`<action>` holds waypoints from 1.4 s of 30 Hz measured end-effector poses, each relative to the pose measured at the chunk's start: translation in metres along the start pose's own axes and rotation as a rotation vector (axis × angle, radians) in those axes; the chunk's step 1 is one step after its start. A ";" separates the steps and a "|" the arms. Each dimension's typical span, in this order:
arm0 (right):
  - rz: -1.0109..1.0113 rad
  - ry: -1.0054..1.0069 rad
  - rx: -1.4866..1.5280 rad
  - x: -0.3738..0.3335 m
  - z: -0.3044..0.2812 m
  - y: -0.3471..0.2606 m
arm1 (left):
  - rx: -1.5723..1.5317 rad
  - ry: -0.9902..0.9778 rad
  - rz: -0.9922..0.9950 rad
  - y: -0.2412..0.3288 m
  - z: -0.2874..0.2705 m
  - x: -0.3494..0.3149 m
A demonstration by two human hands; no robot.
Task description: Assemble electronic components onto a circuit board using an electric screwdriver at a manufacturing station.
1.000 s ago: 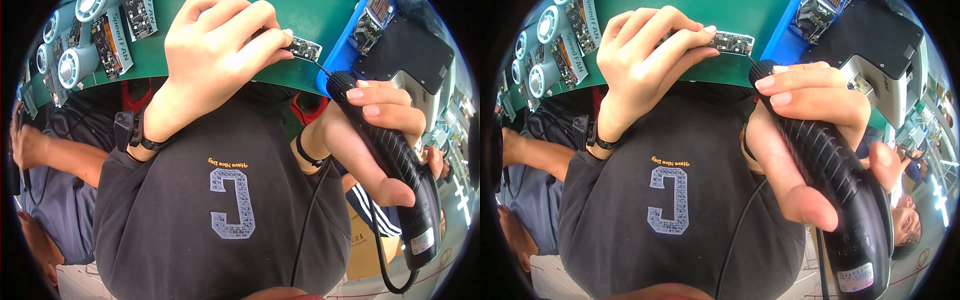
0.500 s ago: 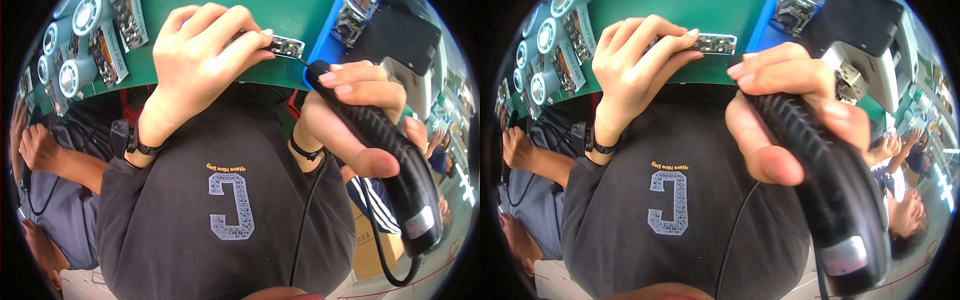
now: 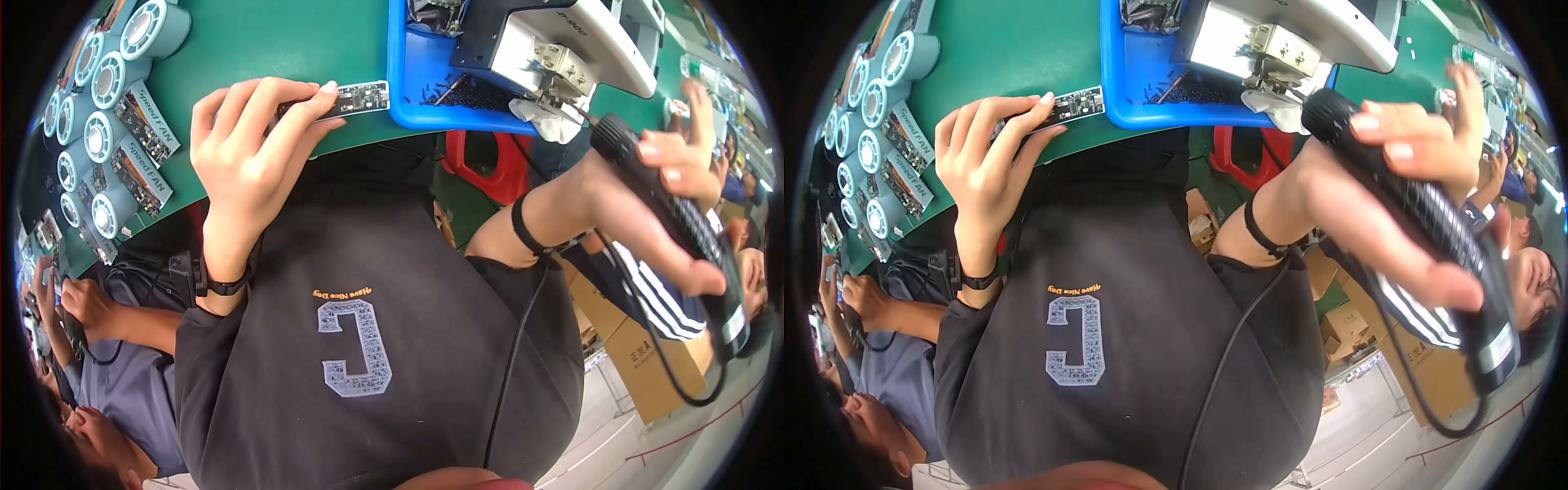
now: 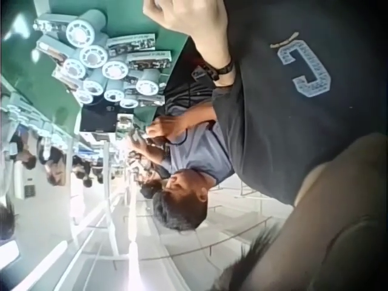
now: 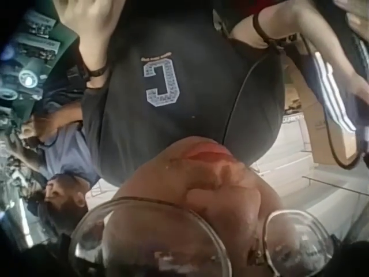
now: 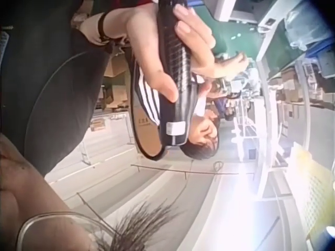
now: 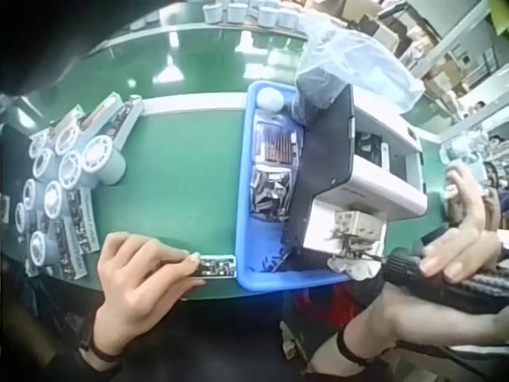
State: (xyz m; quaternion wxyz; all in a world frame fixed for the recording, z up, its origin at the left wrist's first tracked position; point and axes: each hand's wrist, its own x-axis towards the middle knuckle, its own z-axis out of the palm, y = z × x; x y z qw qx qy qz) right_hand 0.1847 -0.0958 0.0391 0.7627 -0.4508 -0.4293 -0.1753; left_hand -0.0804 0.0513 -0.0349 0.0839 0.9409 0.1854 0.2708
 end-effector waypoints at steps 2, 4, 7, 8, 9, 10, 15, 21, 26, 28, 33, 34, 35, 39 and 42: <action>0.035 -0.072 -0.027 0.005 0.000 0.007 | -0.011 -0.024 0.009 -0.002 -0.007 0.002; 0.076 -0.148 -0.047 0.007 0.002 0.013 | -0.028 -0.071 0.010 -0.004 -0.015 0.003; 0.111 -0.216 -0.016 0.006 0.006 0.017 | -0.109 0.005 -0.070 -0.016 -0.011 -0.009; 0.122 -0.242 0.022 0.005 0.008 0.018 | -0.151 0.044 -0.110 -0.019 -0.007 -0.013; 0.135 -0.269 0.064 0.004 0.011 0.018 | -0.149 0.043 -0.120 -0.019 -0.002 -0.018; 0.141 -0.276 0.070 0.003 0.012 0.018 | -0.276 0.122 -0.188 -0.018 0.005 -0.022; 0.393 -0.234 0.089 -0.025 0.033 -0.004 | -0.491 0.256 -0.274 -0.027 0.014 -0.030; 0.125 -0.262 0.178 -0.067 0.117 -0.033 | -0.577 0.256 -0.282 -0.030 0.012 -0.033; 0.181 -0.327 0.238 -0.086 0.148 -0.031 | -0.652 0.244 -0.308 -0.030 0.012 -0.035; 0.242 -0.280 0.283 -0.094 0.159 -0.027 | -0.717 0.237 -0.338 -0.030 0.012 -0.035; 0.360 -0.195 0.323 -0.103 0.171 -0.029 | -0.714 0.238 -0.341 -0.029 0.010 -0.034; 0.389 -0.182 0.314 -0.104 0.173 -0.030 | -0.741 0.233 -0.361 -0.029 0.009 -0.034; 0.418 -0.168 0.305 -0.105 0.174 -0.030 | -0.767 0.227 -0.381 -0.028 0.009 -0.034; 0.376 -0.216 0.358 -0.110 0.177 -0.024 | -0.772 0.235 -0.366 -0.030 0.011 -0.035; 0.305 -0.410 0.480 -0.103 0.168 -0.014 | -0.756 0.246 -0.340 -0.031 0.013 -0.036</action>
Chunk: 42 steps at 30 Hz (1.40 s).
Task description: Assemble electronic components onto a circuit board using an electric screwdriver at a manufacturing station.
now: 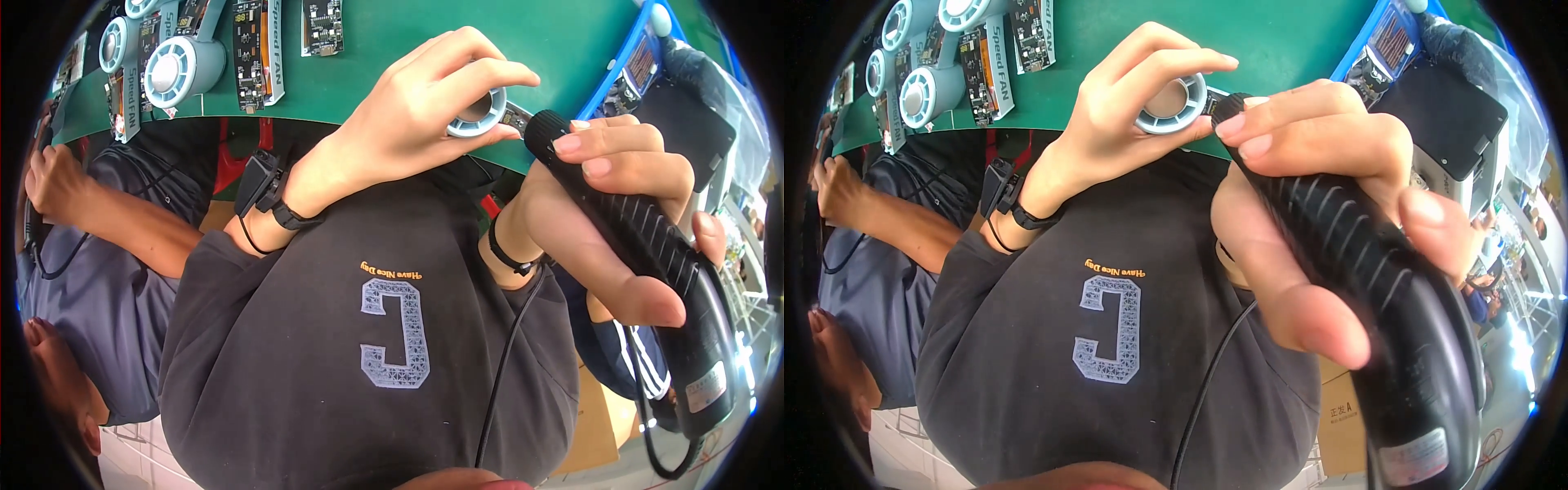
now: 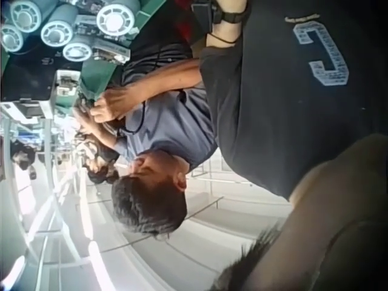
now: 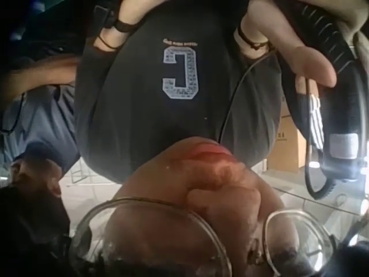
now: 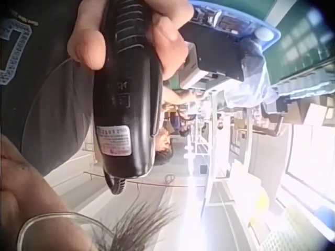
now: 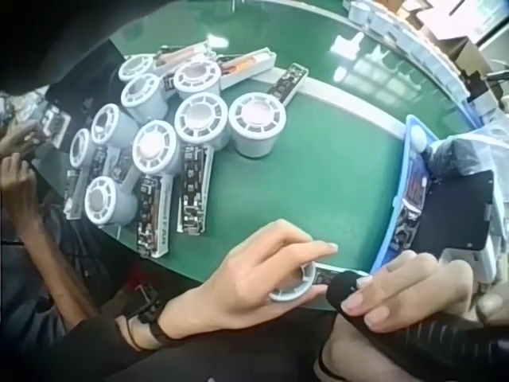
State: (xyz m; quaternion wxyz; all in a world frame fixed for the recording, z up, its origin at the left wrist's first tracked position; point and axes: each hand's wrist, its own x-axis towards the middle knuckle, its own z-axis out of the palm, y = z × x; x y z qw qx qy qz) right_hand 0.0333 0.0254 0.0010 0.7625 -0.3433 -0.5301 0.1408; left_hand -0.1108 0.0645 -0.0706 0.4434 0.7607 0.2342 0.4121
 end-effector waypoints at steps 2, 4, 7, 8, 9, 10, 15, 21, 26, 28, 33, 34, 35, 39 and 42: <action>-0.021 -0.114 0.040 0.000 -0.002 0.001 | 0.014 0.002 0.019 -0.001 0.000 0.000; -0.006 -0.130 -0.016 -0.002 -0.003 0.001 | 0.011 0.008 0.019 -0.001 0.000 0.000; -0.010 -0.152 -0.038 -0.004 -0.004 0.001 | 0.006 0.015 0.020 0.000 0.001 0.000; -0.019 -0.162 -0.033 -0.005 -0.004 0.002 | 0.007 0.015 0.017 0.001 0.001 0.000; -0.028 -0.170 -0.030 -0.006 -0.004 0.003 | 0.008 0.014 0.015 0.001 0.001 0.000; -0.039 -0.177 -0.028 -0.007 -0.005 0.003 | 0.008 0.011 0.014 0.002 0.001 0.000; -0.115 -0.134 -0.094 -0.006 -0.012 -0.012 | 0.008 0.017 0.051 0.001 0.003 0.002; -0.246 0.227 -0.301 0.002 -0.050 -0.056 | 0.130 -0.008 0.064 0.006 0.001 0.004; -0.329 0.482 -0.484 0.008 -0.108 -0.085 | 0.190 -0.009 0.057 0.010 0.009 0.005; -0.353 0.530 -0.569 0.016 -0.141 -0.089 | 0.199 -0.008 0.063 0.009 0.009 0.005; -0.198 0.468 -0.604 0.021 -0.176 -0.078 | 0.241 -0.005 0.088 0.011 0.010 0.002; -0.181 0.411 -0.561 0.022 -0.177 -0.075 | 0.257 -0.005 0.094 0.011 0.010 0.003; -0.165 0.355 -0.519 0.022 -0.178 -0.072 | 0.258 -0.011 0.097 0.011 0.011 0.003; -0.091 0.278 -0.443 0.025 -0.184 -0.066 | 0.264 -0.007 0.086 0.011 0.010 0.002; 0.080 0.243 -0.446 0.025 -0.177 -0.068 | 0.259 -0.001 0.079 0.009 0.007 0.002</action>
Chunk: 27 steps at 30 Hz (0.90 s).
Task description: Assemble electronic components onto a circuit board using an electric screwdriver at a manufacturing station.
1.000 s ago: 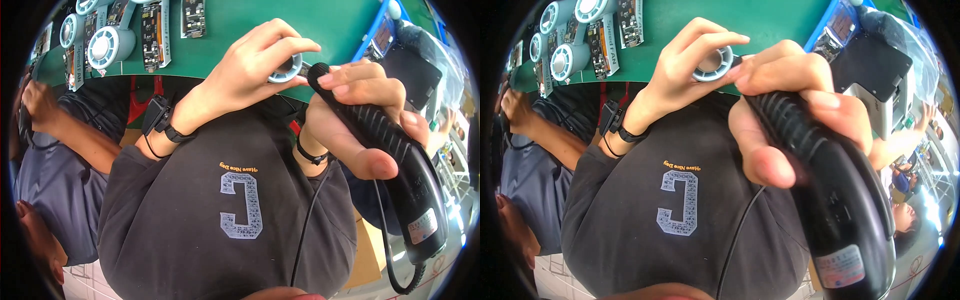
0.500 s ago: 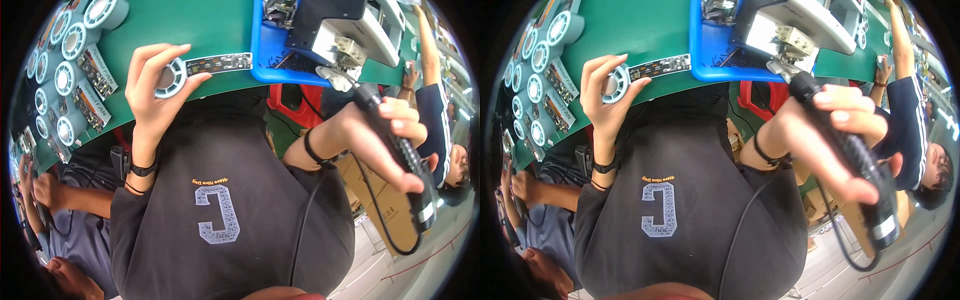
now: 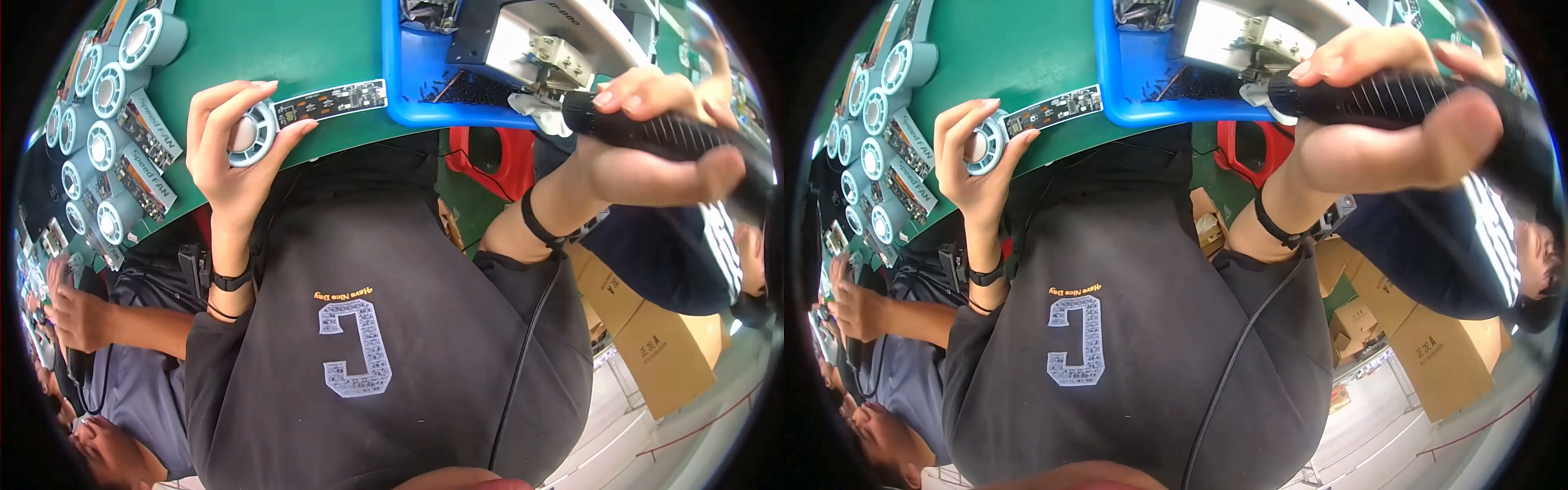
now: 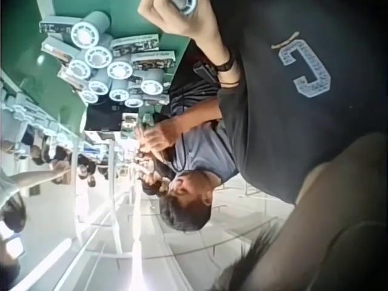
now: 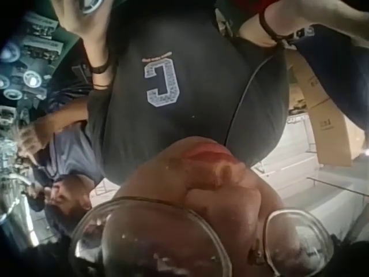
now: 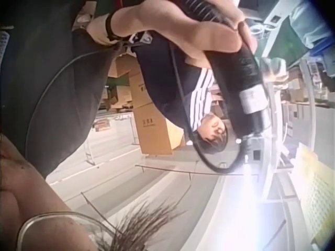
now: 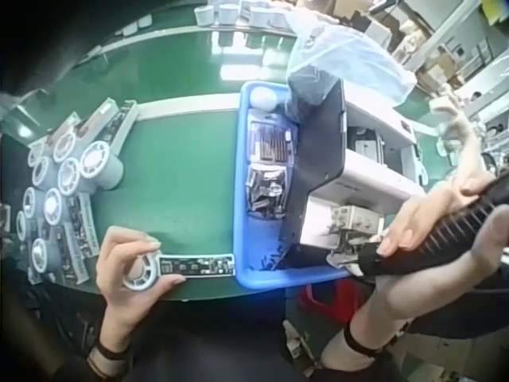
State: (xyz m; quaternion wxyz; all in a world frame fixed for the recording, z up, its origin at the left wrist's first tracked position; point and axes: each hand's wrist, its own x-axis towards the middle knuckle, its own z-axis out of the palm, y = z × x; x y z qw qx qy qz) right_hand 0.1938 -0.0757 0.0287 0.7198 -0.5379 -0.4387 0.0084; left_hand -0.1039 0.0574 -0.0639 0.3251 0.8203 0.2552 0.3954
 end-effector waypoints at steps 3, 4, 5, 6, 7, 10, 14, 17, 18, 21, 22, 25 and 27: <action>0.079 0.011 0.077 -0.016 0.023 -0.013 | -0.010 0.001 0.016 -0.003 -0.001 0.000; 0.076 0.074 0.142 -0.025 0.034 -0.020 | -0.019 0.000 0.027 -0.004 -0.001 0.000; 0.093 0.064 0.167 -0.035 0.045 -0.026 | 0.008 0.005 0.010 -0.003 -0.003 0.000; 0.002 0.111 0.216 -0.044 0.056 -0.032 | -0.012 -0.013 0.024 -0.002 -0.004 0.001; -0.089 0.161 0.262 -0.051 0.070 -0.035 | -0.035 -0.031 0.040 -0.004 -0.005 0.002; -0.130 0.142 0.289 -0.069 0.121 -0.042 | -0.080 -0.014 0.048 -0.008 -0.005 0.000; -0.087 -0.053 0.364 -0.078 0.143 -0.036 | -0.112 0.209 0.440 -0.047 0.021 0.010; -0.061 -0.150 0.396 -0.082 0.151 -0.030 | -0.077 0.235 0.607 -0.049 0.010 0.011; -0.068 -0.161 0.402 -0.083 0.153 -0.029 | -0.042 0.165 0.576 -0.046 0.005 0.009; -0.079 -0.181 0.406 -0.084 0.160 -0.024 | 0.008 0.086 0.513 -0.040 -0.005 0.007; -0.086 -0.183 0.401 -0.085 0.162 -0.022 | 0.021 0.072 0.490 -0.038 -0.007 0.007; -0.079 -0.159 0.394 -0.088 0.166 -0.023 | -0.082 0.021 0.274 -0.014 -0.019 0.006; -0.052 -0.098 0.389 -0.090 0.170 -0.024 | -0.312 -0.058 -0.105 0.003 -0.028 0.006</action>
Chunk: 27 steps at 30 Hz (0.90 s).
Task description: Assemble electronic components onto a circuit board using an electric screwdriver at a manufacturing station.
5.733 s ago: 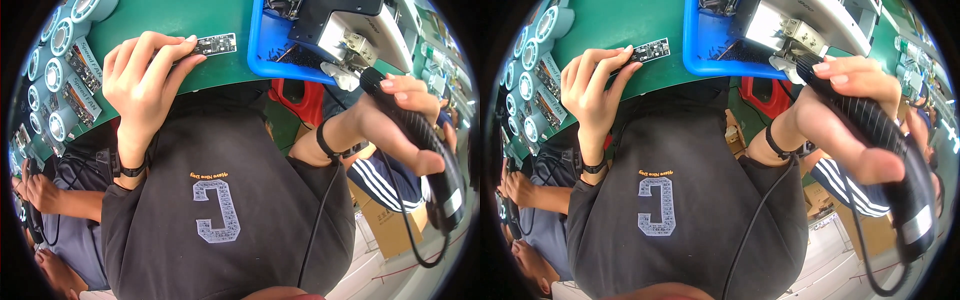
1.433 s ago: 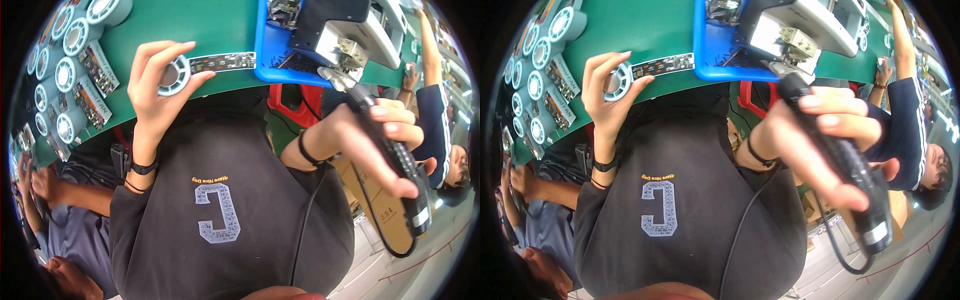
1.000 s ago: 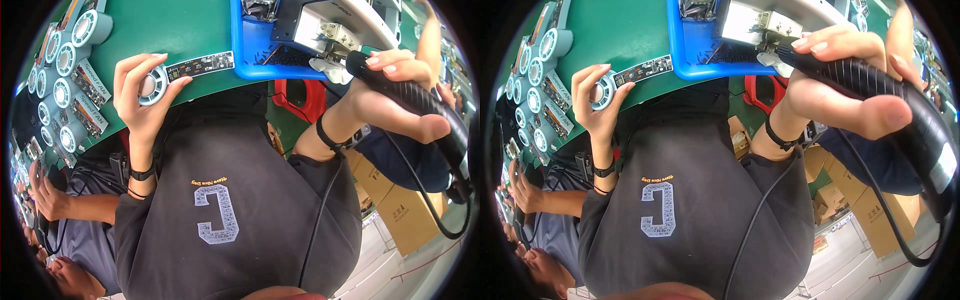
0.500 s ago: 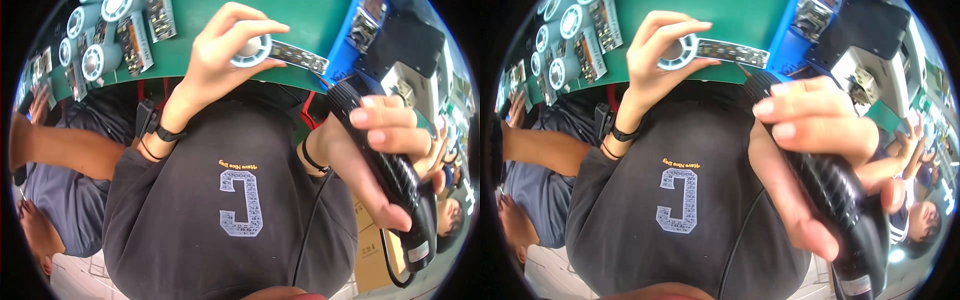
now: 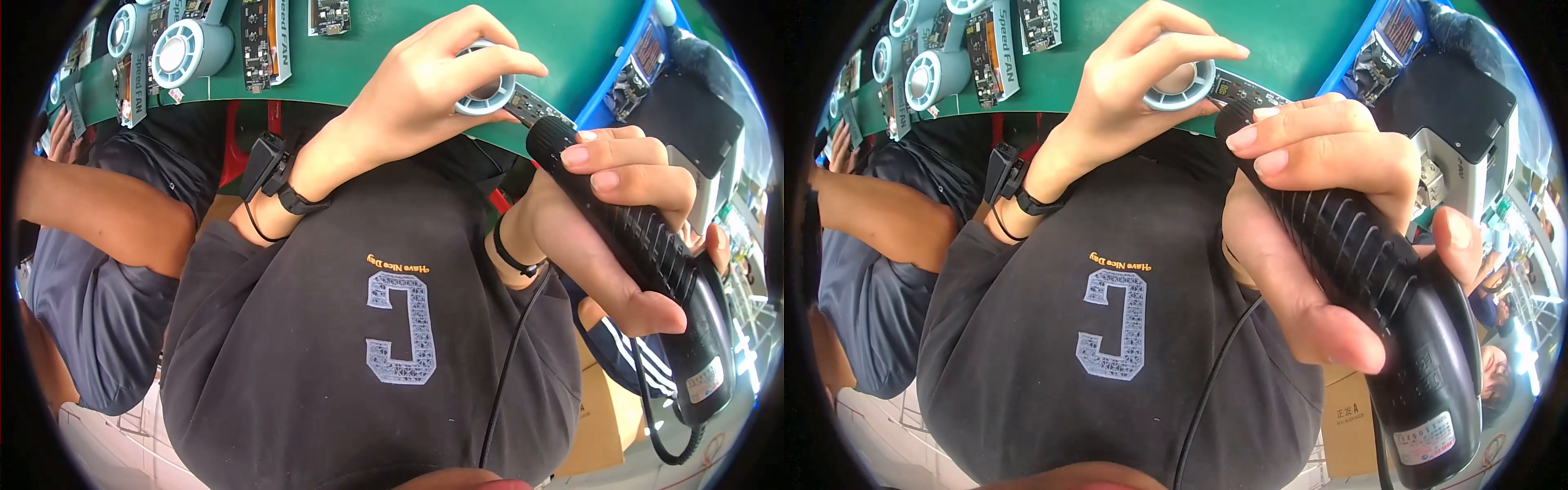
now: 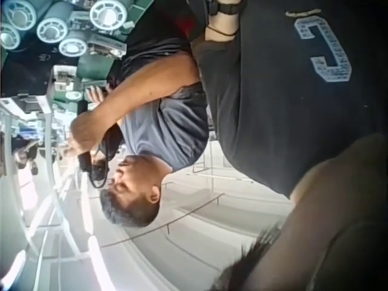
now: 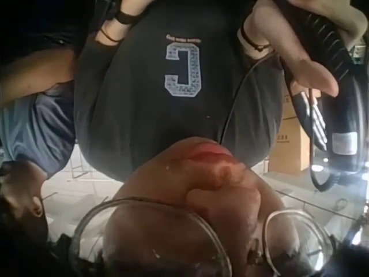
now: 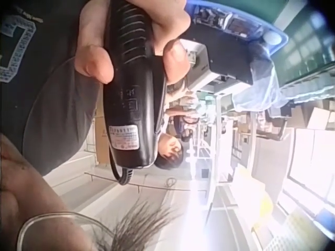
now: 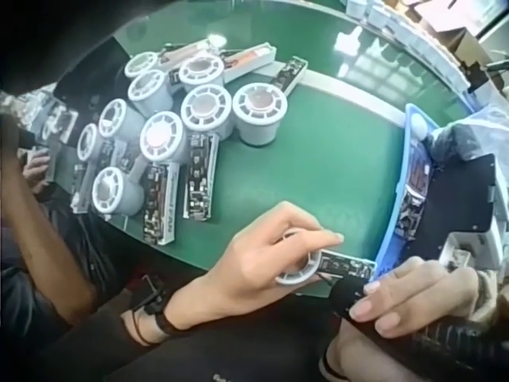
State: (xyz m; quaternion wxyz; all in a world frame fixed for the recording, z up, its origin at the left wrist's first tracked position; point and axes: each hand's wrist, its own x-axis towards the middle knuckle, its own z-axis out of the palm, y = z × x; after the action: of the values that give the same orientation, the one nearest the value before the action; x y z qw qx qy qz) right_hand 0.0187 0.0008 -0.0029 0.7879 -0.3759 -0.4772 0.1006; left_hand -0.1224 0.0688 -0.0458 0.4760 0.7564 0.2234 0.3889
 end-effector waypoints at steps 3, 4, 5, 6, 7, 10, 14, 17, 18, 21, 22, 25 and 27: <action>-0.003 -0.041 -0.004 0.003 0.005 -0.004 | 0.308 0.035 0.409 -0.032 0.002 0.008; -0.005 -0.061 -0.005 0.004 0.006 -0.006 | 0.465 0.051 0.613 -0.036 0.001 0.010; -0.004 -0.064 -0.004 0.004 0.005 -0.007 | 0.465 0.054 0.611 -0.038 0.002 0.008; -0.002 -0.064 -0.015 0.005 0.003 -0.008 | 0.477 0.047 0.610 -0.040 0.002 0.006; -0.001 -0.063 -0.025 0.005 0.001 -0.009 | 0.489 0.041 0.608 -0.040 0.001 0.006; -0.013 -0.069 -0.063 0.006 0.001 -0.008 | 0.501 0.038 0.607 -0.040 0.002 0.005; -0.035 -0.076 -0.095 0.006 0.005 -0.006 | 0.511 0.039 0.610 -0.041 0.002 0.006; -0.027 -0.065 -0.062 0.006 0.003 -0.007 | 0.517 0.031 0.620 -0.040 0.001 0.006; -0.028 -0.141 -0.036 0.010 -0.003 -0.006 | 0.518 0.027 0.611 -0.039 0.001 0.006; -0.029 -0.293 0.018 0.013 -0.009 -0.004 | 0.521 0.019 0.592 -0.037 0.000 0.005; -0.048 -0.255 0.000 0.010 -0.008 -0.003 | 0.529 0.020 0.596 -0.038 0.000 0.005; -0.086 -0.178 -0.041 0.008 -0.002 -0.003 | 0.541 0.021 0.607 -0.038 0.000 0.005; -0.080 -0.256 -0.040 0.009 -0.007 -0.003 | 0.548 0.024 0.597 -0.039 0.000 0.004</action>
State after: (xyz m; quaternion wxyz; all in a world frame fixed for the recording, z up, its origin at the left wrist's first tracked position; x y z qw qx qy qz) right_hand 0.0285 -0.0008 0.0035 0.7163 -0.3562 -0.5905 0.1067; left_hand -0.1183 0.0889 -0.0790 0.1202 0.8825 0.0949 0.4448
